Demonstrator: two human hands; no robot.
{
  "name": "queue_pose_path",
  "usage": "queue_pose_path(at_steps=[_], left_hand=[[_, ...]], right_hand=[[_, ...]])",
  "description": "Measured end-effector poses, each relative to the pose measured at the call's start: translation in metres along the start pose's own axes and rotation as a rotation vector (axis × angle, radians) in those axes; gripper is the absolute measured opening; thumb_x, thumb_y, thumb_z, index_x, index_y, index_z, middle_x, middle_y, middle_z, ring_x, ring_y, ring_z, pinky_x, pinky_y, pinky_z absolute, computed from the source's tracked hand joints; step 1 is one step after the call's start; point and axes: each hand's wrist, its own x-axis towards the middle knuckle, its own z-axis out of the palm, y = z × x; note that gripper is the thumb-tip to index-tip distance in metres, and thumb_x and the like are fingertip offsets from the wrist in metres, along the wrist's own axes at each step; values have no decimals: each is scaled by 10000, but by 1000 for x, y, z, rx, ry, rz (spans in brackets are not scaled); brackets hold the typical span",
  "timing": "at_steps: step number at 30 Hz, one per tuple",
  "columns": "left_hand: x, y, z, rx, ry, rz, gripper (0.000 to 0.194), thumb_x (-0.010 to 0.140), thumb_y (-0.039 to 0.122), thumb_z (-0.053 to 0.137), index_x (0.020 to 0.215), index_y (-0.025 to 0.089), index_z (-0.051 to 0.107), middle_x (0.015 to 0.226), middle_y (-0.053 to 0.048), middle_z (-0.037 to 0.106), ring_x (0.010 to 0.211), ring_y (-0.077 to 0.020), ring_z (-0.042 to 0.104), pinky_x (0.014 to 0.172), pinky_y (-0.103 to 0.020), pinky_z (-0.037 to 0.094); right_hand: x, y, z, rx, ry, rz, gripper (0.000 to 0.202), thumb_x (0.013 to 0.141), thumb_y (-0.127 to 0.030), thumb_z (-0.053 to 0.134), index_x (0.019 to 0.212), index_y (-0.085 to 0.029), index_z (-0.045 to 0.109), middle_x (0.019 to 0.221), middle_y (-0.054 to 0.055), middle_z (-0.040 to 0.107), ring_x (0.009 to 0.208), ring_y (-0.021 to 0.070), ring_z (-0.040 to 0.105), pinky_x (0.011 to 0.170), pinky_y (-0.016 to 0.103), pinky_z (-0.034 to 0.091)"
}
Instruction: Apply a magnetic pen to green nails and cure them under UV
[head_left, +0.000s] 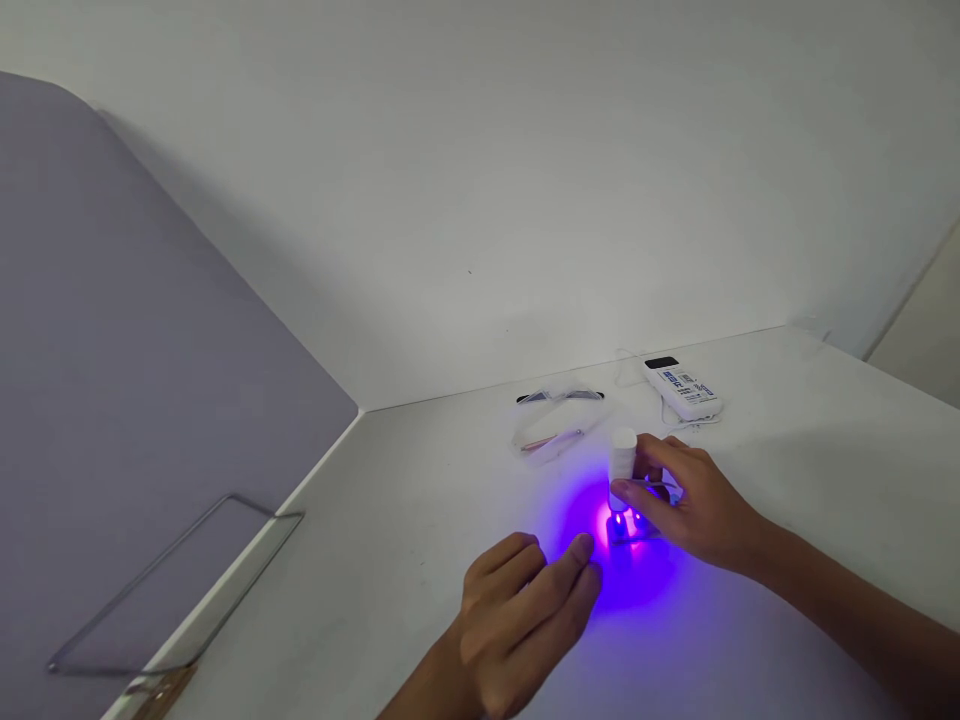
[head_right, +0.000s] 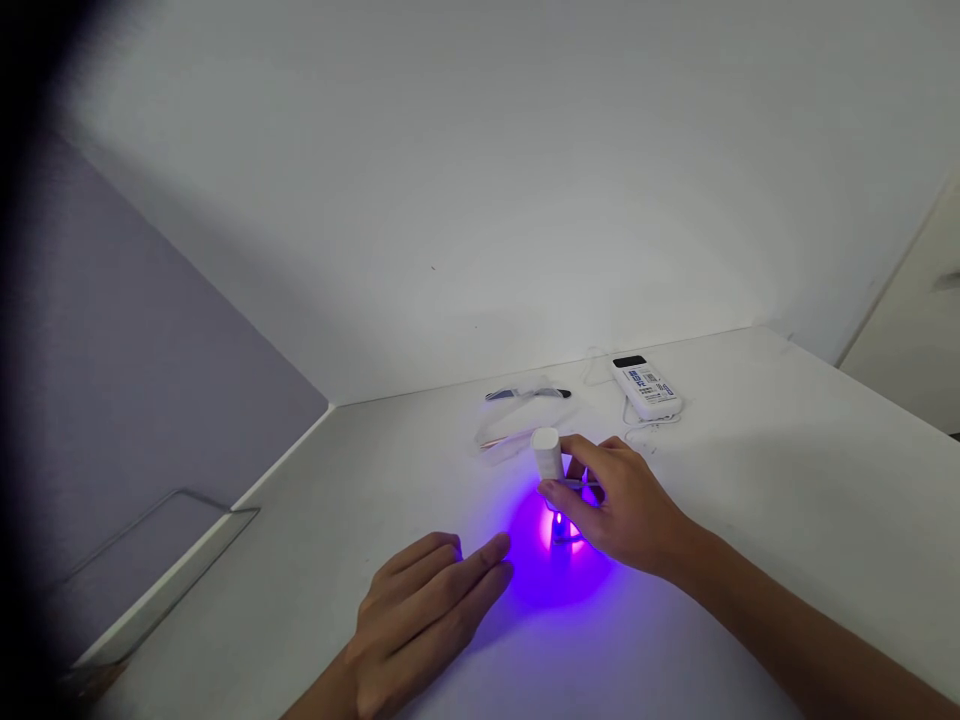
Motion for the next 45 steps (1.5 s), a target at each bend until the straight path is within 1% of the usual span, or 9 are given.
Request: queue_pose_path(at_steps=[5,10,19,23,26,28,35,41,45], left_hand=[[-2,-2,2,-14,-6,6,155,918,-3,540,925,45,688,878,-167,759,519,-127,560,467,-291,442],[-8,-4,7,-37,15,-1,194,923,-5,509,952,38,695,867,-161,750,523,-127,543,474,-292,401],[-8,-2,7,-66,24,-22,200,920,-4,500,951,35,693,889,-163,741,596,-144,573,515,-301,441],[-7,-2,7,-67,31,-25,147,897,-2,548,936,40,683,909,-162,745,593,-138,571,497,-292,446],[-7,-2,7,-74,33,-17,169,910,2,522,934,38,685,904,-158,742,580,-141,570,482,-297,438],[-9,-2,8,-81,26,-23,174,910,-1,521,951,31,687,922,-164,738,581,-145,567,485,-303,431],[-13,-3,10,-77,-5,-33,133,855,-11,622,967,29,682,923,-154,734,583,-137,546,495,-297,397],[-14,-6,8,-70,-61,-24,216,927,5,497,1031,56,679,992,-150,729,573,-126,524,510,-294,385],[-15,-7,8,-75,-75,-24,235,930,1,498,1076,50,676,1022,-158,728,602,-128,551,545,-295,397]], right_hand=[[-1,2,1,7,-8,34,220,951,-399,551,814,-229,582,665,-11,601,655,165,533,595,285,426],[-2,2,0,32,-21,33,188,949,-362,558,815,-231,579,685,-19,615,661,161,524,620,291,424],[-3,1,-1,27,-35,61,200,948,-394,550,835,-234,591,687,-7,621,688,177,540,614,294,429],[-2,2,0,24,-24,45,194,954,-383,539,846,-234,601,678,-11,617,668,168,537,615,294,434],[-2,2,0,4,-19,37,202,955,-391,542,842,-234,601,672,-14,616,663,167,541,605,288,429],[-2,2,0,-3,-15,28,213,955,-398,542,833,-232,594,666,-15,612,656,166,536,606,290,425],[-2,0,-1,12,-15,23,208,957,-392,546,839,-228,595,666,-13,625,647,162,529,621,300,433],[-1,1,0,18,-14,26,190,957,-375,543,852,-230,607,689,-6,653,657,166,543,617,301,448],[-2,2,-1,15,-5,12,204,956,-387,538,836,-232,595,663,-10,620,637,163,533,603,295,429]])
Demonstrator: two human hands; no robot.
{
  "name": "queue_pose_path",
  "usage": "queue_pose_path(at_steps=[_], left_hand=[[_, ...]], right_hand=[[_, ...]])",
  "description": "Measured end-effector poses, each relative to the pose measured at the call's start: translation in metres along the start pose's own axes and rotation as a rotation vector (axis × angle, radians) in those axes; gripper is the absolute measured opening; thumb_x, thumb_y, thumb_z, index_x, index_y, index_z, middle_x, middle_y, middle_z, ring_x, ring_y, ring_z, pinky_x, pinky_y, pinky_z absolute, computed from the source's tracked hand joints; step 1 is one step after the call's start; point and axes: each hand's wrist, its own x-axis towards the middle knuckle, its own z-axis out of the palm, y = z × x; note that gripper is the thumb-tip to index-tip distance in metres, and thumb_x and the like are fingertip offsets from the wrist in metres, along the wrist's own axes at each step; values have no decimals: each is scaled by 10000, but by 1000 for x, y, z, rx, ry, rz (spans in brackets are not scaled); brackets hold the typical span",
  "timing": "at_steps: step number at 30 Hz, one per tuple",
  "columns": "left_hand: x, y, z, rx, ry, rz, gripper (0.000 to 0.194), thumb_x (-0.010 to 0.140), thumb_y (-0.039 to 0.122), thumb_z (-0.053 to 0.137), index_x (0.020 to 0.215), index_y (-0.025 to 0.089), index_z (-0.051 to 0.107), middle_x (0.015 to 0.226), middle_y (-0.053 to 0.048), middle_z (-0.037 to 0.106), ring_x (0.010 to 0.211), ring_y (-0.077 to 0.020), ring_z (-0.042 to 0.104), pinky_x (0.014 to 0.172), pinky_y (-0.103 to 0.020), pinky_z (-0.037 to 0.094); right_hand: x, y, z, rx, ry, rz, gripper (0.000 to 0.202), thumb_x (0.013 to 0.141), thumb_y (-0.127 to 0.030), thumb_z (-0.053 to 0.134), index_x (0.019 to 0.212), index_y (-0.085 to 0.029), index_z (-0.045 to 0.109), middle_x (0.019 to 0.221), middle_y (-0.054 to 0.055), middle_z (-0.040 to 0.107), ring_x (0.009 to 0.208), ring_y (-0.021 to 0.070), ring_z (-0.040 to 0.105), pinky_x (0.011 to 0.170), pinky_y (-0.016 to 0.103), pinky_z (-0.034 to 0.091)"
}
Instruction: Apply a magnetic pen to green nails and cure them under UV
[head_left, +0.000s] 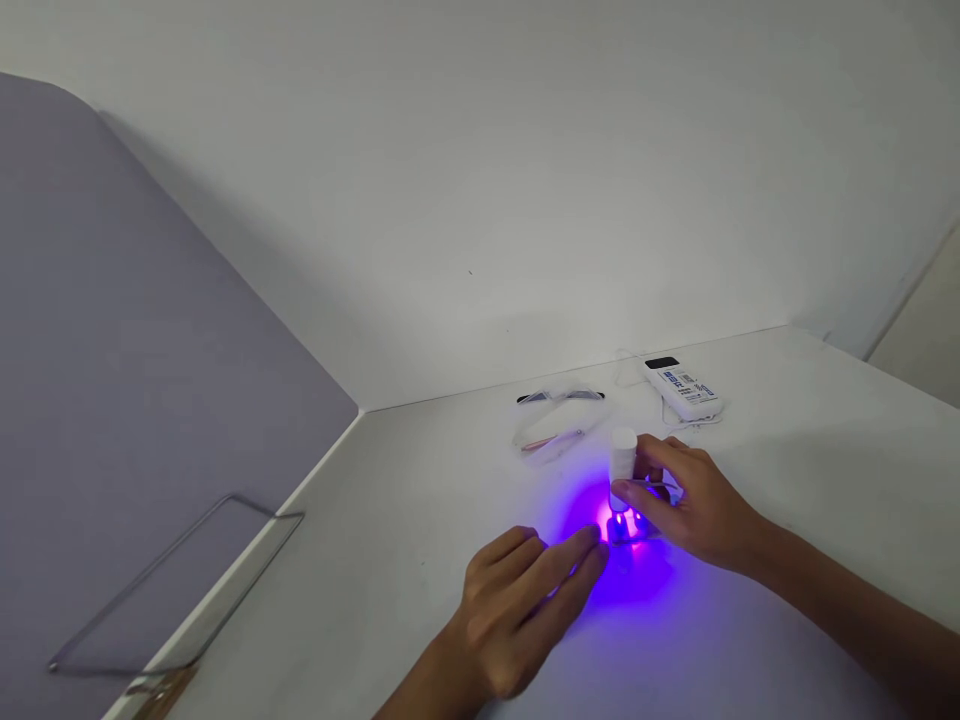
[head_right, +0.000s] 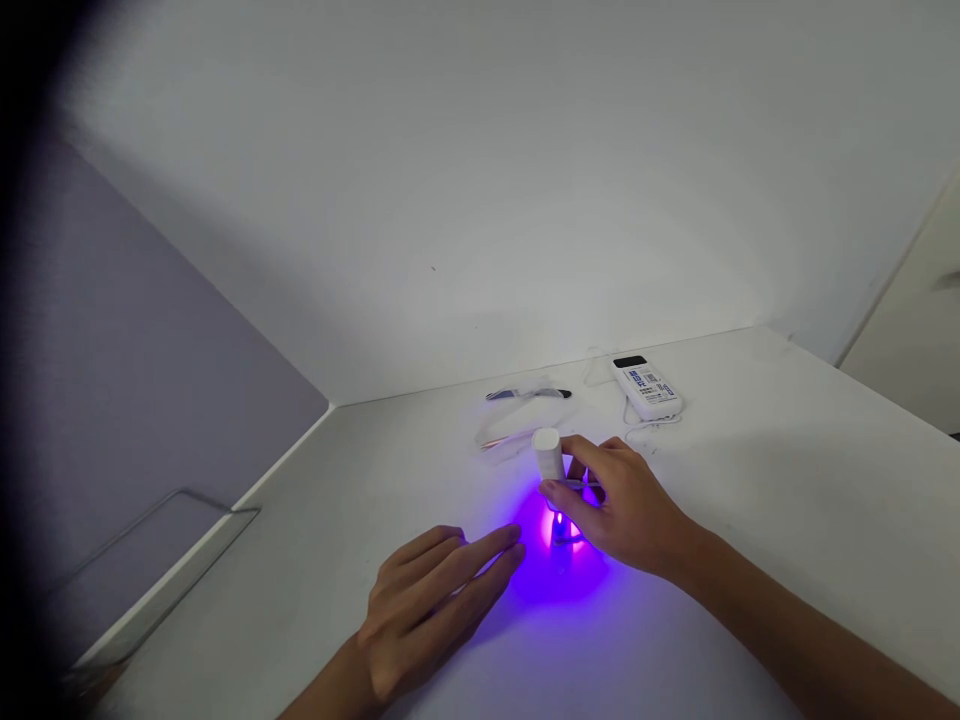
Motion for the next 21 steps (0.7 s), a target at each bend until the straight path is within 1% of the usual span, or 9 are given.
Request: queue_pose_path(at_steps=[5,8,12,17,21], left_hand=[[-1,0,1,8,13,4,221,935,18,509,1071,63,677,1018,-144,739,601,-122,550,541,-289,408],[-2,0,1,3,17,2,215,931,11,517,1062,53,682,1020,-153,737,599,-121,557,544,-291,418],[0,0,2,-1,11,-4,194,891,18,605,1063,62,686,1022,-137,744,597,-120,572,538,-289,426],[8,2,2,26,67,-10,168,810,56,738,972,82,702,912,-98,767,546,-106,595,500,-264,440],[12,4,2,19,88,-26,134,800,95,751,925,90,702,861,-78,769,542,-112,623,488,-260,460]], right_hand=[[1,-1,0,2,-18,12,214,958,-396,536,828,-233,585,667,-14,625,645,164,530,618,300,430],[1,-1,0,2,-13,17,220,955,-401,542,818,-232,578,662,-16,620,642,163,530,617,301,430],[1,-2,0,2,-5,2,224,962,-393,534,813,-229,571,658,-17,615,626,156,520,620,302,429],[1,-2,0,12,-17,-5,213,965,-380,529,820,-229,570,670,-17,626,635,154,526,628,299,426],[1,-3,-1,15,-7,-13,220,962,-385,532,816,-225,571,655,-19,617,623,152,529,620,295,425]])
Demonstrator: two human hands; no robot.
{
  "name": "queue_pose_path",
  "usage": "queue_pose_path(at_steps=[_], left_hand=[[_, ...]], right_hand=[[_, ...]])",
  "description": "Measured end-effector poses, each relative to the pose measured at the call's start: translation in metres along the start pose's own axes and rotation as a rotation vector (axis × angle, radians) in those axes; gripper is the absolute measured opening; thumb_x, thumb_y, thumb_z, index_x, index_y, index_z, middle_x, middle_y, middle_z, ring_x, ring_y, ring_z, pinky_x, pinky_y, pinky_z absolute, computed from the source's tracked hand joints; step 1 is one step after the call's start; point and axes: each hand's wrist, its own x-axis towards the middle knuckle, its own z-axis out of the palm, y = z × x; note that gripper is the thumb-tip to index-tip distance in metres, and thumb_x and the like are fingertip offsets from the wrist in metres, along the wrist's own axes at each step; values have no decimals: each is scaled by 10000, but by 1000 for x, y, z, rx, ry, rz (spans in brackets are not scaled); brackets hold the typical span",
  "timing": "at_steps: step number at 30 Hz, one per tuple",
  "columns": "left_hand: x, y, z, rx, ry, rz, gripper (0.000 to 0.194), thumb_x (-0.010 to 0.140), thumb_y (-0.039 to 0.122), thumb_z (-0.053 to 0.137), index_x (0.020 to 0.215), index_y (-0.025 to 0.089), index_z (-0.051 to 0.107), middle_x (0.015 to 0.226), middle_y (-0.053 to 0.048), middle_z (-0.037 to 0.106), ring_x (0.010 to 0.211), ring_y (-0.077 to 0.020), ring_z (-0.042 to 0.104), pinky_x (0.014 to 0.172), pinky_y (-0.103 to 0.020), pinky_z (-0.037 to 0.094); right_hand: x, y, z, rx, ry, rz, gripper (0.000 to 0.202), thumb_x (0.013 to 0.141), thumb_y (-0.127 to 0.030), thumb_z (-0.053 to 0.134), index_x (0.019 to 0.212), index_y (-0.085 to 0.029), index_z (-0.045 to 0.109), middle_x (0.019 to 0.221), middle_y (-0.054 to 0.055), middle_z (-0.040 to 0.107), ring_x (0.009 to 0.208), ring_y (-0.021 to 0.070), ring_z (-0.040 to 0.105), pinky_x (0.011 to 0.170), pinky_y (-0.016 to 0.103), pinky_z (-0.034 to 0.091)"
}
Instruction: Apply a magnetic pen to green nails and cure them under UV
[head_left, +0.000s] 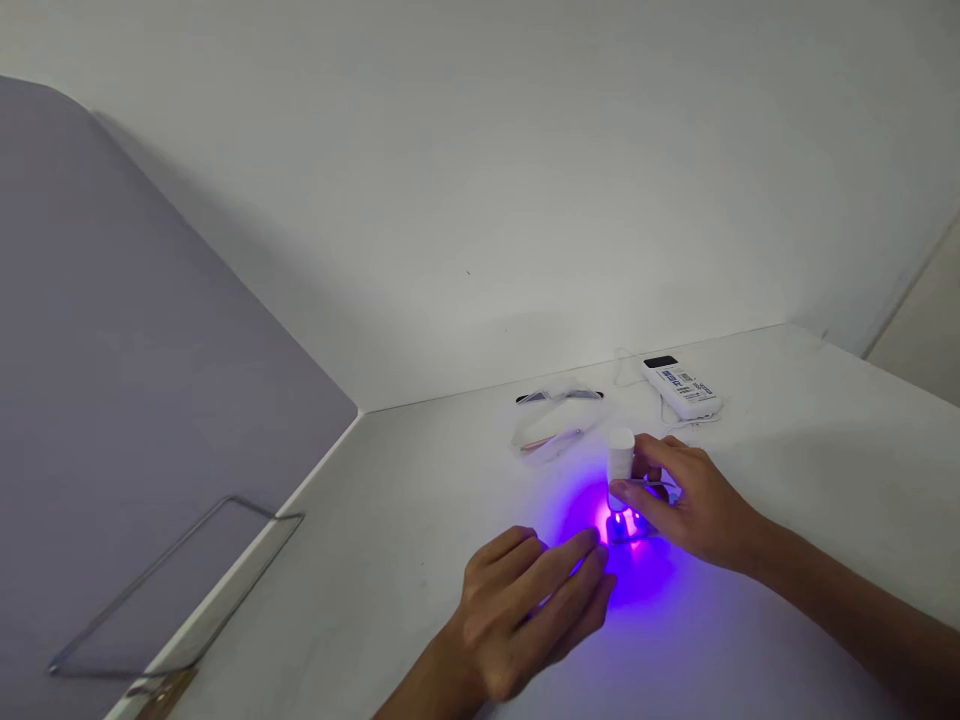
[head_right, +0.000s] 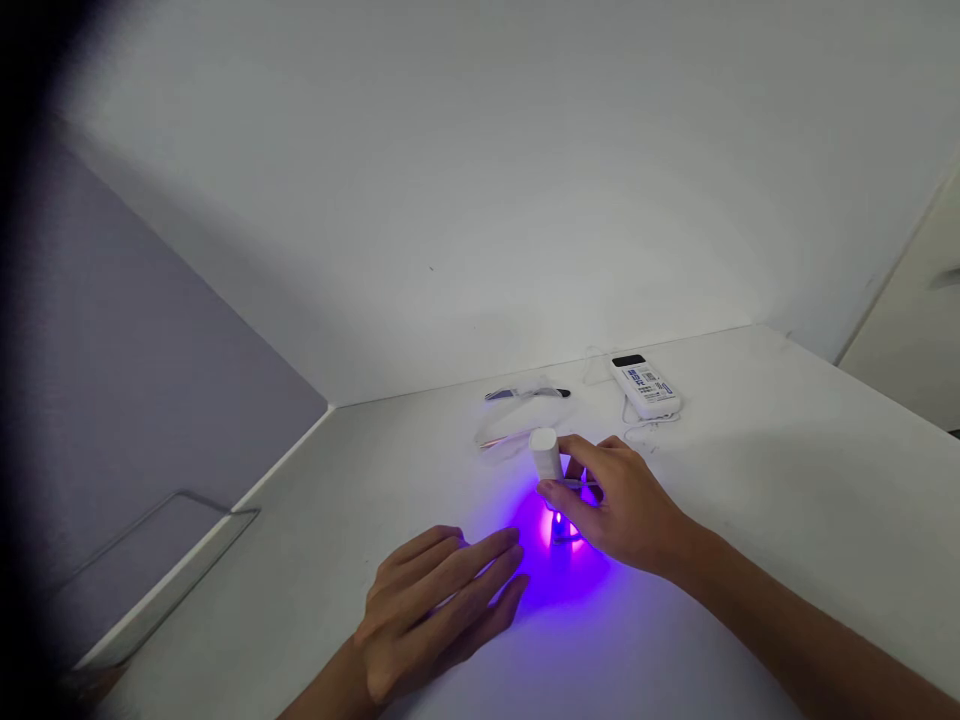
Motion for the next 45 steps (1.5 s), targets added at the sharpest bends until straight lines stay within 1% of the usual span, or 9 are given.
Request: queue_pose_path(at_steps=[5,10,13,21,26,31,39,43,45], left_hand=[[1,1,0,0,0,5,94,805,103,709,896,87,692,786,-73,756,524,-123,624,477,-269,474],[2,0,-1,3,6,3,25,809,96,683,818,105,662,692,-53,709,501,-124,598,469,-272,465],[1,0,0,-5,9,-12,65,811,95,675,772,125,632,668,-41,682,484,-119,572,461,-273,446],[-2,-1,2,-19,7,-33,101,827,104,674,745,130,621,666,-37,660,476,-107,536,472,-272,440],[-3,-2,2,-40,0,-39,77,818,99,686,770,128,633,674,-33,675,462,-103,516,446,-272,399],[-1,-2,3,-33,-7,-29,48,809,116,703,809,112,656,713,-51,709,476,-111,547,453,-276,425],[0,-2,4,-47,-34,-39,92,826,130,703,907,93,681,805,-74,751,504,-119,598,460,-272,452],[1,-3,2,-37,-47,-33,40,871,109,650,893,101,681,797,-67,754,506,-122,610,473,-273,466],[2,-2,1,-37,-46,-42,77,890,77,609,859,107,673,777,-67,747,514,-124,617,480,-270,469]], right_hand=[[0,1,1,-10,12,1,232,958,-399,541,804,-227,564,647,-19,599,626,155,526,607,289,419],[-1,2,1,-14,10,-2,232,959,-387,541,789,-228,542,642,-25,592,618,152,524,601,284,409],[-1,2,1,-2,8,-17,223,959,-368,543,786,-226,532,637,-29,590,601,146,524,600,284,405],[-1,2,2,-8,19,-8,226,955,-375,553,783,-229,539,632,-30,584,613,150,521,605,285,405],[-1,1,1,6,-2,1,201,959,-371,543,817,-231,562,662,-21,621,629,156,527,621,294,415],[0,2,1,1,4,2,222,954,-383,553,793,-230,551,647,-25,608,626,156,524,608,292,414],[-1,1,1,-10,11,-3,204,955,-380,554,817,-231,562,636,-29,587,617,153,519,606,288,410],[0,2,1,-6,8,-6,208,959,-391,546,830,-229,570,642,-26,593,617,152,525,605,285,412],[1,1,0,-8,2,-13,203,965,-389,538,846,-229,577,637,-29,591,600,146,524,604,284,412]])
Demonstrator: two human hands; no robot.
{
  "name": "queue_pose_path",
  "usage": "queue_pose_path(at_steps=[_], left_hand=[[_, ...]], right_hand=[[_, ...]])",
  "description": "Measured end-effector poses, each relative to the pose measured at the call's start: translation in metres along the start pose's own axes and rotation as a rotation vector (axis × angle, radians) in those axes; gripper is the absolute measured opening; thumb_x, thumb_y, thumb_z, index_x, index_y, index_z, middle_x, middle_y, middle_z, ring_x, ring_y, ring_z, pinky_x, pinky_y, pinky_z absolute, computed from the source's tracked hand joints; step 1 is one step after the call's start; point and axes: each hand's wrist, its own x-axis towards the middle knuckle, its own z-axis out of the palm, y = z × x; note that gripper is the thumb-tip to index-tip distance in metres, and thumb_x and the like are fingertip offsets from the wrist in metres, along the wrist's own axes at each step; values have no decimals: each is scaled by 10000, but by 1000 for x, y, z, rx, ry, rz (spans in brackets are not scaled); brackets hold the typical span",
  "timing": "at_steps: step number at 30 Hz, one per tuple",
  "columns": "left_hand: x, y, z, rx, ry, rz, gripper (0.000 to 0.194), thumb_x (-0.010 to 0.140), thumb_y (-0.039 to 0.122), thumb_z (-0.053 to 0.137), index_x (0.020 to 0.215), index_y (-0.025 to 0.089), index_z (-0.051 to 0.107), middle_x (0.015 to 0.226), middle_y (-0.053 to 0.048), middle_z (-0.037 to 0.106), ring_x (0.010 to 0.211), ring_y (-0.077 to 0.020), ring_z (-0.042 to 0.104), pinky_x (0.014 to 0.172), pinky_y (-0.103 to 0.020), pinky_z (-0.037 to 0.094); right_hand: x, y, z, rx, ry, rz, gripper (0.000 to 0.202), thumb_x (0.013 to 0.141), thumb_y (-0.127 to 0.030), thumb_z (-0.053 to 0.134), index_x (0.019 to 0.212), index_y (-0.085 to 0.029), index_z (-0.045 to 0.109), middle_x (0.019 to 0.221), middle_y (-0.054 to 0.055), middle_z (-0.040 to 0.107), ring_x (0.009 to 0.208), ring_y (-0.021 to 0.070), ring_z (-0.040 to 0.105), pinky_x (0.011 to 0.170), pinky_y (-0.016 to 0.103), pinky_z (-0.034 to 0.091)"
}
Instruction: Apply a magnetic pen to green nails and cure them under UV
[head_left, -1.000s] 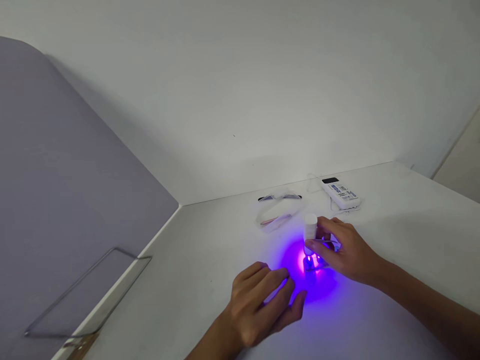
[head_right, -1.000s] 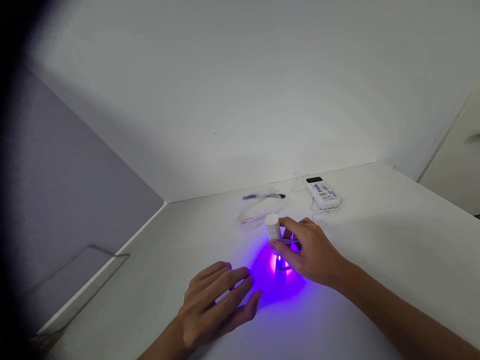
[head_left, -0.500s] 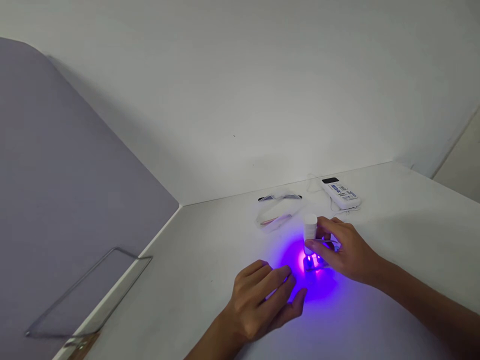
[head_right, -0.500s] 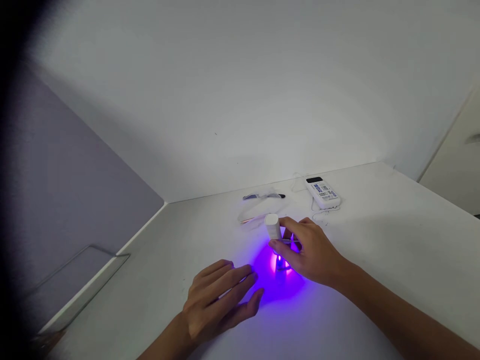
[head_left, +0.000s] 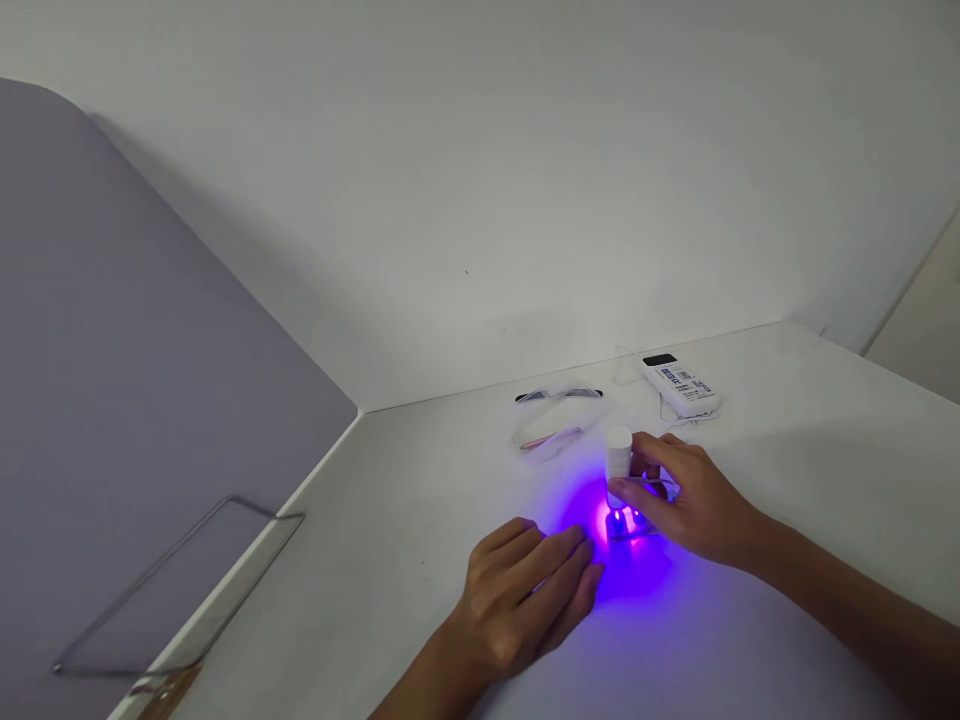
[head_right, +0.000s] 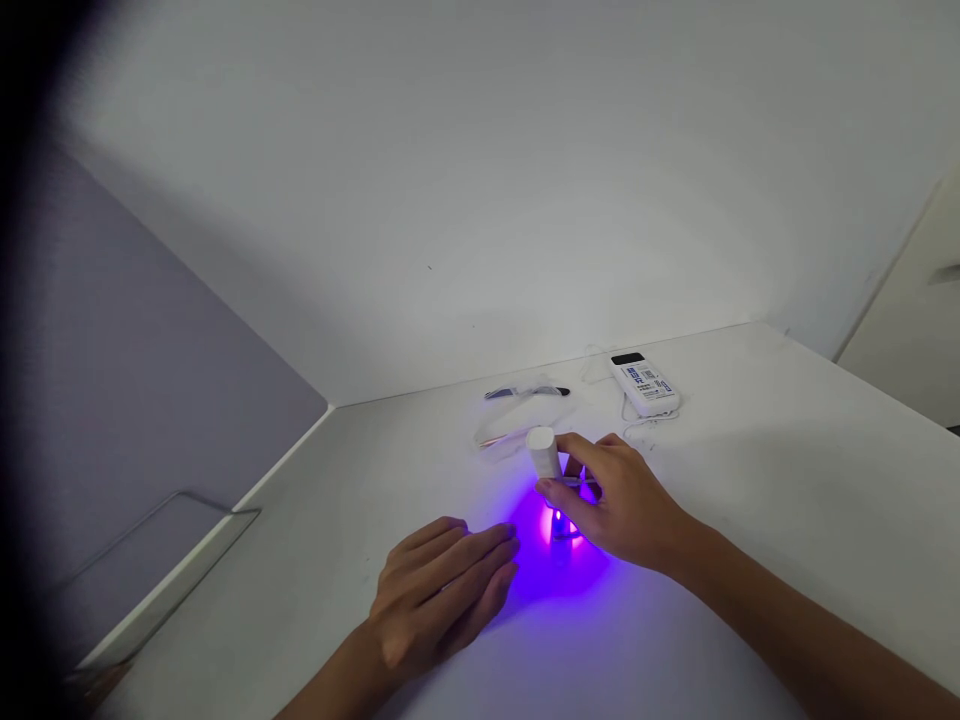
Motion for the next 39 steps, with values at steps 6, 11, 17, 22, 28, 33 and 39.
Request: queue_pose_path(at_steps=[6,11,17,22,28,33,39], left_hand=[[-1,2,-1,22,21,-33,92,896,40,594,844,79,658,779,-104,732,575,-153,660,512,-278,495],[-1,1,-1,11,14,-21,73,887,36,613,849,72,664,775,-103,731,555,-143,638,508,-279,475],[-5,0,3,-7,-13,-11,65,832,45,672,837,105,649,739,-57,707,509,-118,547,481,-271,390],[-11,-3,5,-24,-89,-34,157,858,-10,550,928,106,629,814,-79,704,541,-120,528,511,-265,382],[-13,-5,3,-11,-91,-40,208,876,-50,468,904,110,599,784,-78,667,530,-118,506,506,-266,361],[-10,-2,3,-21,-22,-35,253,867,-66,443,796,148,555,648,-19,595,484,-117,456,474,-279,320],[-5,1,5,14,122,9,306,824,-104,544,683,164,497,574,10,522,460,-103,408,452,-287,261]], right_hand=[[-1,-2,-2,-16,-11,4,190,968,-389,535,876,-232,589,635,-27,596,591,146,533,587,285,417],[0,-1,-1,-18,2,-11,187,967,-387,538,889,-230,600,634,-27,600,594,146,539,588,284,425],[-1,0,0,-15,2,-13,186,965,-385,539,876,-231,592,642,-29,605,602,149,538,613,291,423],[-1,0,0,-24,3,-15,179,968,-373,539,881,-227,597,645,-25,609,601,146,538,611,294,432],[0,-1,0,-29,8,-15,178,965,-382,544,889,-229,595,638,-27,599,598,146,540,599,289,426],[-1,1,0,-35,9,-14,191,968,-394,534,892,-231,598,637,-25,597,594,146,532,590,287,420],[-2,3,0,-32,2,2,211,965,-411,541,869,-230,593,635,-24,587,605,148,529,570,279,415]])
